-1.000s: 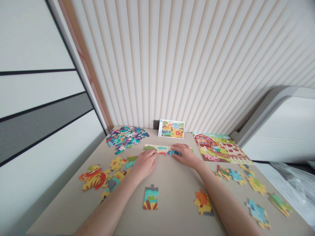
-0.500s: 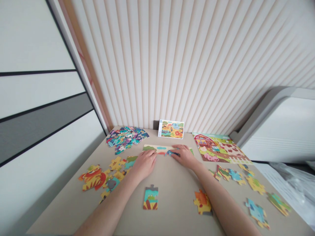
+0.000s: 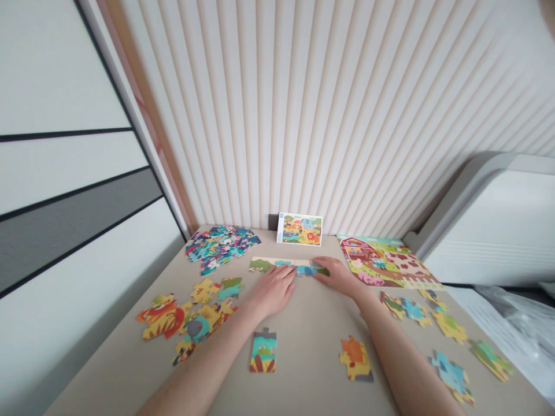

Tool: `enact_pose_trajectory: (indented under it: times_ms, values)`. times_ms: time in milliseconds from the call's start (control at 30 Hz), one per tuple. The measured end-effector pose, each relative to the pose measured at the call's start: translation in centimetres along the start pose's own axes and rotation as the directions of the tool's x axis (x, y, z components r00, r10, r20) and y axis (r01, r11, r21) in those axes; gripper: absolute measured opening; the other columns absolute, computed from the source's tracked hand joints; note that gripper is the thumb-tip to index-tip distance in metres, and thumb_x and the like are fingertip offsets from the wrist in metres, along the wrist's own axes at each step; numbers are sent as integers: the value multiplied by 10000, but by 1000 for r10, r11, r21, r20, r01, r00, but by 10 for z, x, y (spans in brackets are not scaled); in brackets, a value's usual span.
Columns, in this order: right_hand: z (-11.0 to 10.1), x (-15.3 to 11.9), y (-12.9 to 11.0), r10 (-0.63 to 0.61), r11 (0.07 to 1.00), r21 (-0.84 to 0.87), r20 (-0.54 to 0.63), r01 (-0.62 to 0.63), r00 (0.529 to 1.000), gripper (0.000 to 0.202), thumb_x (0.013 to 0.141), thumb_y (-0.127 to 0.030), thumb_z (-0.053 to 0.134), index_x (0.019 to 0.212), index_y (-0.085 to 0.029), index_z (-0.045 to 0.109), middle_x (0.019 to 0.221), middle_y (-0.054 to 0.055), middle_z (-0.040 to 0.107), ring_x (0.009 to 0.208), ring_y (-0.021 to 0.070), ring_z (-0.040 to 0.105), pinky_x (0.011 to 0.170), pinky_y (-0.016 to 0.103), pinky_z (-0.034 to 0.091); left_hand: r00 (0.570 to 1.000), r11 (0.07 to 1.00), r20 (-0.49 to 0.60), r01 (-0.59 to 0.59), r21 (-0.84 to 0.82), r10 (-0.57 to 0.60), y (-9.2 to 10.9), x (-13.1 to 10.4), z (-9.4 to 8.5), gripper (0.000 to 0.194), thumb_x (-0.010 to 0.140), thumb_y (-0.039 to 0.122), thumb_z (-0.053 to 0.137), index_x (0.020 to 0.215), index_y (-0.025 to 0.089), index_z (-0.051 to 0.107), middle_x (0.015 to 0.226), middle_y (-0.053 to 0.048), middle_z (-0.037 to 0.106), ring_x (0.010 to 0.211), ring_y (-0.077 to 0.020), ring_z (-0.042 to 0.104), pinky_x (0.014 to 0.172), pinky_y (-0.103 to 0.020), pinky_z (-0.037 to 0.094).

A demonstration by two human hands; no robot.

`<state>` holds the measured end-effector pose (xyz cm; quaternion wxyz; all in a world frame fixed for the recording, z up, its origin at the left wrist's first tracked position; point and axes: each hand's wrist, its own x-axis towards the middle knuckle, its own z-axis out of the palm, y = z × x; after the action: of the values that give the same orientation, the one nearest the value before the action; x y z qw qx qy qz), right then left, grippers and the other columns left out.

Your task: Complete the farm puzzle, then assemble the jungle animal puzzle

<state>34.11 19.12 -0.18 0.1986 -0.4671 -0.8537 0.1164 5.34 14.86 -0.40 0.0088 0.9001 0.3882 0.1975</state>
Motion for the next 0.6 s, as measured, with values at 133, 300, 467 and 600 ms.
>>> enact_pose_trajectory:
  times_ms: [133, 300, 467, 600]
  values:
    - [-4, -4, 5, -6, 1000, 2, -2, 6, 1000, 427, 958, -399, 632, 1366, -283, 687, 1381, 93, 687, 1251, 287, 663, 1115, 451, 503, 1000, 1000, 16, 4, 12, -4, -2, -2, 1, 428, 1086, 309, 369, 1462, 228, 554, 1545, -78, 569, 1445, -253, 501, 1218, -478, 352]
    - [-7, -10, 13, -9, 1000, -5, -18, 9, 1000, 461, 949, -390, 635, 1399, -293, 668, 1389, 95, 681, 1265, 300, 653, 1117, 474, 501, 999, 1000, 34, -6, 28, 5, 0, 1, -2, 432, 1081, 297, 370, 1476, 244, 536, 1555, -64, 557, 1427, -250, 504, 1192, -474, 366]
    - [-3, -11, 17, -23, 1000, 2, -39, 23, 999, 464, 948, -398, 645, 1401, -299, 666, 1390, 92, 680, 1260, 296, 656, 1113, 477, 506, 999, 999, 48, -18, 39, 16, 2, 4, -4, 429, 1071, 306, 391, 1470, 252, 542, 1535, -71, 572, 1394, -253, 522, 1168, -462, 378]
    - [1, -8, 17, -40, 999, 15, -56, 41, 998, 441, 946, -388, 655, 1376, -295, 684, 1377, 89, 686, 1246, 287, 662, 1113, 465, 508, 998, 999, 53, -25, 36, 23, 2, 5, -5, 432, 1073, 302, 378, 1470, 246, 539, 1526, -73, 573, 1396, -249, 512, 1178, -452, 369]
